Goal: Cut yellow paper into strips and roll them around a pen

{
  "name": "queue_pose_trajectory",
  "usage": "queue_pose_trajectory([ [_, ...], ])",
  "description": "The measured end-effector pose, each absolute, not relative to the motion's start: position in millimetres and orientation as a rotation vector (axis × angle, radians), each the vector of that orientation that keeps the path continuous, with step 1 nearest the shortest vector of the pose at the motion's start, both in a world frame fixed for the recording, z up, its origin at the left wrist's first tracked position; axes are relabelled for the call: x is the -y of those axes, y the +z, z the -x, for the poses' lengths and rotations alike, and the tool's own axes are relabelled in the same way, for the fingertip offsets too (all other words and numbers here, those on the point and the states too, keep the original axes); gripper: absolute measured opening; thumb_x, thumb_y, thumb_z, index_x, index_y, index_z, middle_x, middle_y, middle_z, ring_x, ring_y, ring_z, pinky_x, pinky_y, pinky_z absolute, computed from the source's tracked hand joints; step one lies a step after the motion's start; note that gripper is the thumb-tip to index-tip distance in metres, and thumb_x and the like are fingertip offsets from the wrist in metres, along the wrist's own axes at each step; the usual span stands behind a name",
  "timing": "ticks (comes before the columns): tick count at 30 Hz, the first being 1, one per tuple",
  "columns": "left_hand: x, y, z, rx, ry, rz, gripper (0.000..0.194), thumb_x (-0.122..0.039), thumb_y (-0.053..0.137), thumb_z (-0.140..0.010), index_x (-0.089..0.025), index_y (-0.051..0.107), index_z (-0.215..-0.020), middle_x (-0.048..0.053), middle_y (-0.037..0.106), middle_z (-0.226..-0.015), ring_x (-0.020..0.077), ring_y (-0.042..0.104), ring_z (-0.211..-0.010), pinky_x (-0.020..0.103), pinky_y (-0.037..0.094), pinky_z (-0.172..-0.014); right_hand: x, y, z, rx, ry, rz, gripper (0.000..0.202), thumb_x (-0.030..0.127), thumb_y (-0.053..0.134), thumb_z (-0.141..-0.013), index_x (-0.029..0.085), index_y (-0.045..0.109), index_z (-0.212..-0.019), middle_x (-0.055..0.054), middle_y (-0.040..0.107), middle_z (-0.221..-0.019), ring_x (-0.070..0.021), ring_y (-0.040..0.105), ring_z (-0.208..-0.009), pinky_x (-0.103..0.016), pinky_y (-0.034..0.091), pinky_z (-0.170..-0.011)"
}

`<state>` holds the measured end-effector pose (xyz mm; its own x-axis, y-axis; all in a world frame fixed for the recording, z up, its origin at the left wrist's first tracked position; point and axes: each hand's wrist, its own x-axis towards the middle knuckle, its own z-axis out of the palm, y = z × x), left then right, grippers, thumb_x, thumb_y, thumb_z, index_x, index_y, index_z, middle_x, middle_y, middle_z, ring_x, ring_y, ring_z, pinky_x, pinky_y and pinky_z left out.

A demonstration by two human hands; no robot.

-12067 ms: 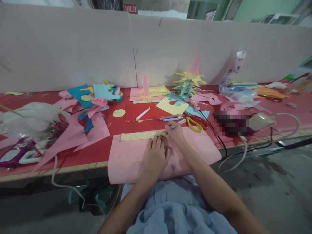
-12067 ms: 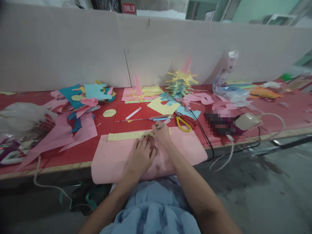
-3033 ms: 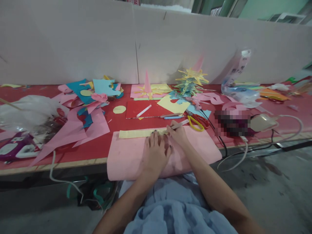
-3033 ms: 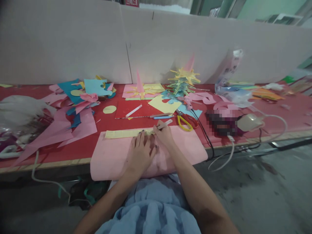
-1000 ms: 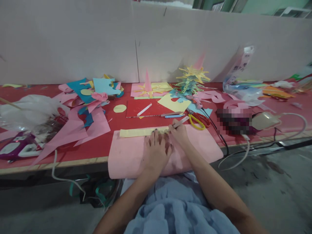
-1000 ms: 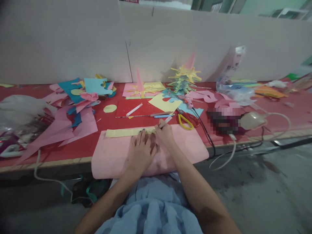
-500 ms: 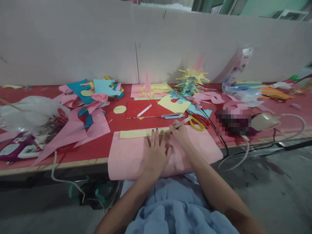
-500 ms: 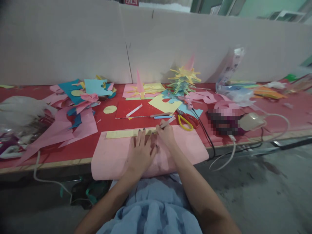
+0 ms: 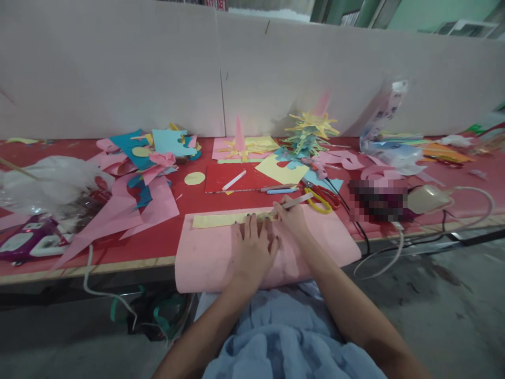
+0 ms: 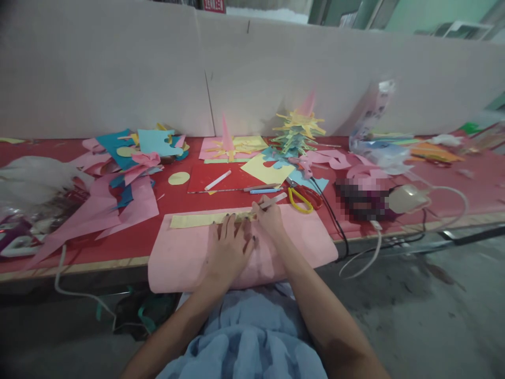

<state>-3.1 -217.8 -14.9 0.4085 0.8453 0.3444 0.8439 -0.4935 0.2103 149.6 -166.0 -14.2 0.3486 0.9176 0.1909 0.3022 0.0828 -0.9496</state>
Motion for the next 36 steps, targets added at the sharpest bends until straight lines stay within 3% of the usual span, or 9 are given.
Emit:
queue_pose_trajectory([
  [5,216,-16,4,-1.557,0.634,-2.621,0.051,-0.042,0.044,-0.091,-0.020,0.046,-0.137,0.015,0.035,-0.150,0.0330,0.031,-0.137,0.057,0.026,-0.109,165,-15,-150,1.197,0.639,1.492,0.032,0.043,0.058,-0.078,0.024,0.038,-0.062,0.006,0.046,-0.045,-0.0143,0.051,-0.048,-0.025,0.037,-0.049],
  [9,216,-18,3,-1.526,0.616,-2.628,0.050,-0.041,0.041,-0.092,-0.021,0.046,-0.138,0.015,0.038,-0.148,0.0306,0.032,-0.137,0.054,0.027,-0.109,171,-6,-145,1.131,0.618,1.376,0.033,0.046,0.060,-0.079,0.023,0.041,-0.064,0.005,0.051,-0.050,-0.0128,0.051,-0.049,-0.024,0.037,-0.049],
  [15,217,-18,4,-1.533,0.612,-2.637,0.051,-0.041,0.042,-0.092,-0.020,0.045,-0.138,0.017,0.041,-0.146,0.0312,0.033,-0.136,0.055,0.028,-0.108,175,6,-139,1.063,0.605,1.242,0.037,0.051,0.057,-0.082,0.023,0.041,-0.065,0.004,0.051,-0.049,-0.0086,0.038,-0.041,-0.023,0.029,-0.043],
  [20,217,-13,4,-1.538,0.609,-2.629,0.047,-0.041,0.040,-0.093,-0.016,0.053,-0.130,0.017,0.040,-0.146,0.0316,0.033,-0.136,0.054,0.028,-0.108,165,-2,-145,1.143,0.670,1.393,0.039,0.054,0.057,-0.081,0.022,0.045,-0.063,0.003,0.051,-0.049,-0.0104,0.046,-0.045,-0.023,0.035,-0.048],
  [26,217,-10,3,-1.542,0.600,-2.625,0.042,-0.041,0.043,-0.092,-0.016,0.057,-0.123,0.016,0.038,-0.148,0.0316,0.033,-0.136,0.055,0.028,-0.109,157,-2,-152,1.163,0.730,1.475,0.039,0.055,0.057,-0.080,0.021,0.049,-0.062,0.004,0.048,-0.044,-0.0110,0.044,-0.043,-0.024,0.034,-0.047],
  [36,216,-16,4,-1.524,0.652,-2.647,0.046,-0.040,0.042,-0.092,-0.018,0.051,-0.131,0.015,0.041,-0.146,0.0299,0.036,-0.134,0.049,0.029,-0.109,162,-2,-150,1.170,0.624,1.449,0.039,0.054,0.056,-0.080,0.022,0.046,-0.061,0.004,0.049,-0.046,-0.0123,0.047,-0.044,-0.025,0.037,-0.048],
])
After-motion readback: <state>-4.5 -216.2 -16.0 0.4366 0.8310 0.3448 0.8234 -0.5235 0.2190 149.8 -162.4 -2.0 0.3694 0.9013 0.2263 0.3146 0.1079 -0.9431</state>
